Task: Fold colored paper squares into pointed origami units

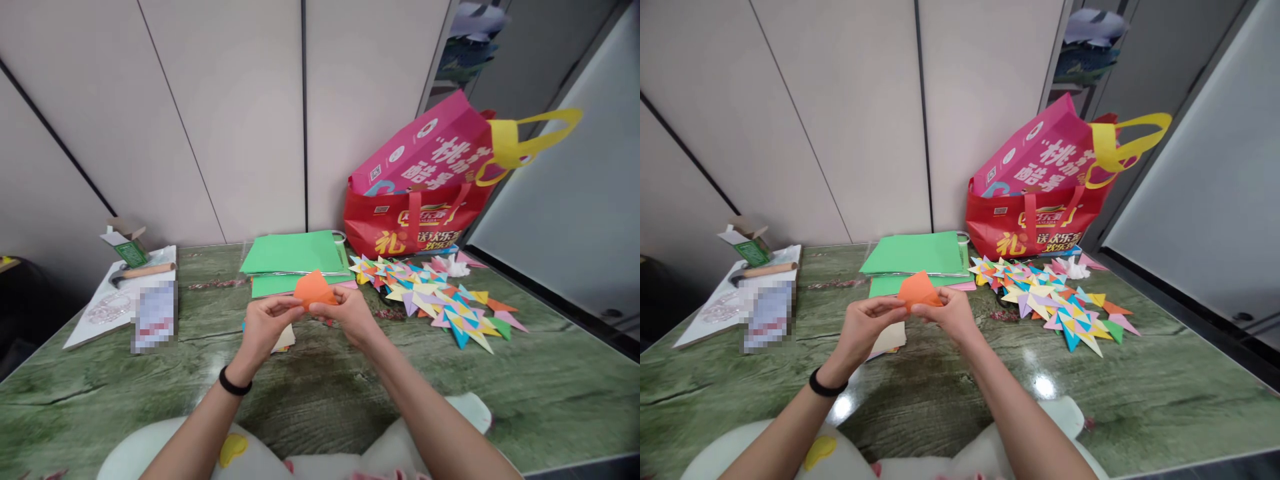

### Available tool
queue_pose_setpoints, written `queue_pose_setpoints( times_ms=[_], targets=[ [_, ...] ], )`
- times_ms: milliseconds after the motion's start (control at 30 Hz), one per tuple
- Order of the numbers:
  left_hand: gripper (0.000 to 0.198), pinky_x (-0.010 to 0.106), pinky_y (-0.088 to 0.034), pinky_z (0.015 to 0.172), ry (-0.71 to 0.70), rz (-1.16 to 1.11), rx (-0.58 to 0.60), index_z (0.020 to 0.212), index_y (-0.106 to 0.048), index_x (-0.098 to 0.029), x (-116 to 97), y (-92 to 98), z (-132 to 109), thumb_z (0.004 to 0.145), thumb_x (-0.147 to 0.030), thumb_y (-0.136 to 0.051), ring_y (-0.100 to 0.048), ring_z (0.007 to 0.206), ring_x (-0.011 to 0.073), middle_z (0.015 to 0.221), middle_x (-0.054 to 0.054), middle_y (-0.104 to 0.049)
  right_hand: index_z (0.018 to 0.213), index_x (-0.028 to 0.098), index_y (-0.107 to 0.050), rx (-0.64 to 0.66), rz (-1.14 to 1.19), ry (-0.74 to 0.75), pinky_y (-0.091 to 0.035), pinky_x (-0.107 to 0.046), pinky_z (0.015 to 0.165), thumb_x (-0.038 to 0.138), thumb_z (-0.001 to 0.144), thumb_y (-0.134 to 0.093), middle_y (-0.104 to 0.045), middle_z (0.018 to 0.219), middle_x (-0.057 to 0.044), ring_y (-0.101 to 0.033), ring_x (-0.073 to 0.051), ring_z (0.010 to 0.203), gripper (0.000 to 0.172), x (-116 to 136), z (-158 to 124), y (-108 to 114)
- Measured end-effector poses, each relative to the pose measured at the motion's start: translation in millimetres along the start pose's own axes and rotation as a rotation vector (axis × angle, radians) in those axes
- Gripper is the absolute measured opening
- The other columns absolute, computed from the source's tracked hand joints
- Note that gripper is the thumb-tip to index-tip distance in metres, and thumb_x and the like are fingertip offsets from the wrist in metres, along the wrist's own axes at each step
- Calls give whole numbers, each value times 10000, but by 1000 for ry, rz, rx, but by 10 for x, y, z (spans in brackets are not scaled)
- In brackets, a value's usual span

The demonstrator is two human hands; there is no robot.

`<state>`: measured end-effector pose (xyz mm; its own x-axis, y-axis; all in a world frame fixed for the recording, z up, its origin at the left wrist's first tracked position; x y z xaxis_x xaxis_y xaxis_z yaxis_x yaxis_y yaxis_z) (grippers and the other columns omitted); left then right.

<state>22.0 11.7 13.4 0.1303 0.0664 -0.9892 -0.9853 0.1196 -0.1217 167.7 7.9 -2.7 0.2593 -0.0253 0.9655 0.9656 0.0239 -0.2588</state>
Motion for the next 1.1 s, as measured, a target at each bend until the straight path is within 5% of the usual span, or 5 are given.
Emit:
queue_pose_setpoints(
  times_ms=[600,1100],
  targets=[
    [187,292,-561,655,-41,45,44,646,-691,-124,28,-21,21,498,-202,-776,-670,620,190,674,54,-717,812,135,-639,-3,-284,153,-451,-241,489,262,528,-710,-642,673,-8,-565,-158,573,319,-29,16,12],
    [203,312,-573,644,-47,54,0,641,-697,-122,14,24,38,481,-212,-783,-674,654,210,726,68,-722,766,148,-613,-14,-36,-26,-539,-288,535,193,510,-682,-679,599,-16,-652,-182,534,269,-57,30,47]
  ],
)
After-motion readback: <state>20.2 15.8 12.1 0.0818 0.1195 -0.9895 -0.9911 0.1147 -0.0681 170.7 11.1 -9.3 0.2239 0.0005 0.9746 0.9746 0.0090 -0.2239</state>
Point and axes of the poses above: each hand's wrist, its own z-axis towards the middle knuckle, its own y-axis out of the back of the hand, x = y × z, the point moved 6 cm from there along z, towards the middle knuckle
